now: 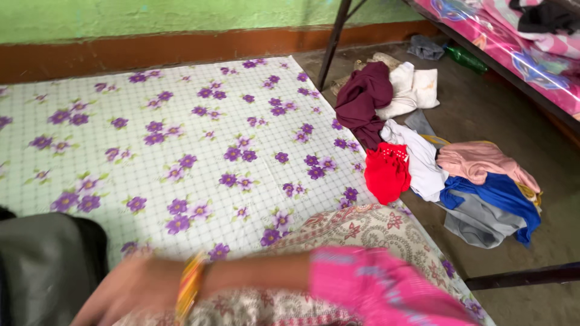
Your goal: The person takes a green long-sleeved shirt and a white t-shirt out of a bag, spreads them on a surface, and folds them into flat rectangular shapes.
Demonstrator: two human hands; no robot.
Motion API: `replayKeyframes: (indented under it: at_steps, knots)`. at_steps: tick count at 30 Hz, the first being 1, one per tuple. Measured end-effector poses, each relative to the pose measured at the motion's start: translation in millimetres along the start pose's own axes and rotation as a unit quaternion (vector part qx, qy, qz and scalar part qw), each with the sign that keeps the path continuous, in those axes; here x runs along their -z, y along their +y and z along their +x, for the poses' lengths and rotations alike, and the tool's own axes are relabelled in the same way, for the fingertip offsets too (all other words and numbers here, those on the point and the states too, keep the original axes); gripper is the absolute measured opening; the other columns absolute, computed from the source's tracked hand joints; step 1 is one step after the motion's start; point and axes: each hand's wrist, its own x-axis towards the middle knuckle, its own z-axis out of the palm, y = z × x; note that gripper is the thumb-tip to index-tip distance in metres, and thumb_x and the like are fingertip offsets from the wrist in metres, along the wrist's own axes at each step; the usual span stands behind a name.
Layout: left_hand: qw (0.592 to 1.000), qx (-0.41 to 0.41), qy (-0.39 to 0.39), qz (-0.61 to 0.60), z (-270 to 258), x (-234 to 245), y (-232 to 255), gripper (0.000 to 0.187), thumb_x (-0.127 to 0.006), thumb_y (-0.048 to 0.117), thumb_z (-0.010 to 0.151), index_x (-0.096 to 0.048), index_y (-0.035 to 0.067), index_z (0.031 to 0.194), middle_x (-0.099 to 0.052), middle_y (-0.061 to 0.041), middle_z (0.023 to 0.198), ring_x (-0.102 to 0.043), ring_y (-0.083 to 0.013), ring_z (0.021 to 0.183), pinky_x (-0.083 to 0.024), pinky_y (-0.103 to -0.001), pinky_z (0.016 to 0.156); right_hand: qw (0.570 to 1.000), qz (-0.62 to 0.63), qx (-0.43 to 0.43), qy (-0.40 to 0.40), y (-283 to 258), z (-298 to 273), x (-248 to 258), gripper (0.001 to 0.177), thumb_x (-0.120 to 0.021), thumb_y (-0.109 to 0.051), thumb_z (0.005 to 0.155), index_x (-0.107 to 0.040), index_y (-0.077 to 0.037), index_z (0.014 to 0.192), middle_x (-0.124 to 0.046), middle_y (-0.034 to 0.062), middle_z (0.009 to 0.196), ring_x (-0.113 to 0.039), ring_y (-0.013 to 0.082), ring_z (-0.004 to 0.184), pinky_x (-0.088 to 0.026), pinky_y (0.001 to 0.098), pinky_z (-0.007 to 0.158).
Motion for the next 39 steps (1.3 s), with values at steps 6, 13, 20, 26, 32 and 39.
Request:
replayKeyframes:
  at_steps: [6,13,20,26,32,39]
  knots:
    - [0.988,-0.047,-0.117,0.085,43,-26,59,0.036,-0.081,0.031,0.084,-0.077,0.015,0.116,-0.079,-0.008,0.101,-0.078,-0.0184,0.090,-0.061,-0.034,0.083,0.895,-0.109,-0.291,0.320,206,-247,339,0.050,-0.076,-0.017,0.087,-0.059,-0.009,0.133,-0.071,0.0091,0.129,-0.075,0.0197,0.107,-0.061,0.0334,0.091]
    - [0.938,-0.105,-0.328,0.025,85,-134,124,0.041,-0.081,0.035,0.082,-0.077,0.016,0.118,-0.083,-0.007,0.102,-0.078,-0.0203,0.089,-0.064,-0.036,0.081,0.444,-0.369,-0.711,0.401,221,-601,447,0.071,-0.085,-0.030,0.083,-0.052,-0.015,0.143,-0.063,0.0211,0.135,-0.064,0.0354,0.120,-0.054,0.0473,0.097]
    - [0.920,-0.056,-0.386,-0.045,79,-233,123,0.037,-0.079,0.034,0.087,-0.077,0.014,0.117,-0.084,-0.006,0.098,-0.081,-0.0179,0.086,-0.066,-0.035,0.078,0.437,-0.462,-0.623,0.456,201,-591,467,0.057,-0.080,-0.044,0.095,-0.061,-0.005,0.131,-0.070,0.0274,0.119,-0.068,0.0425,0.110,-0.055,0.0495,0.093]
    - [0.927,0.017,-0.364,-0.085,94,-237,90,0.035,-0.071,0.029,0.089,-0.079,0.010,0.117,-0.086,-0.010,0.093,-0.081,-0.0205,0.086,-0.065,-0.037,0.080,0.631,-0.325,0.041,0.703,22,-371,470,0.023,-0.072,0.002,0.102,-0.055,0.002,0.118,-0.059,0.0084,0.105,-0.060,0.0131,0.090,-0.052,0.0276,0.079]
    - [0.842,0.104,-0.319,-0.422,97,-229,105,0.056,-0.063,0.041,0.092,-0.062,0.005,0.134,-0.075,-0.014,0.116,-0.074,-0.0231,0.102,-0.061,-0.042,0.090,0.902,-0.115,0.138,0.394,-64,-169,288,0.015,-0.071,-0.011,0.098,-0.062,-0.009,0.110,-0.074,0.0050,0.106,-0.073,0.0188,0.106,-0.047,0.0477,0.120]
    - [0.687,0.287,-0.260,-0.615,99,-250,84,0.064,-0.055,0.046,0.091,-0.049,0.012,0.145,-0.067,-0.009,0.123,-0.068,-0.0247,0.108,-0.057,-0.044,0.087,0.871,-0.423,0.028,0.247,26,-118,195,0.083,-0.090,-0.035,0.061,-0.060,-0.011,0.135,-0.063,0.0235,0.138,-0.061,0.0397,0.123,-0.046,0.0482,0.104]
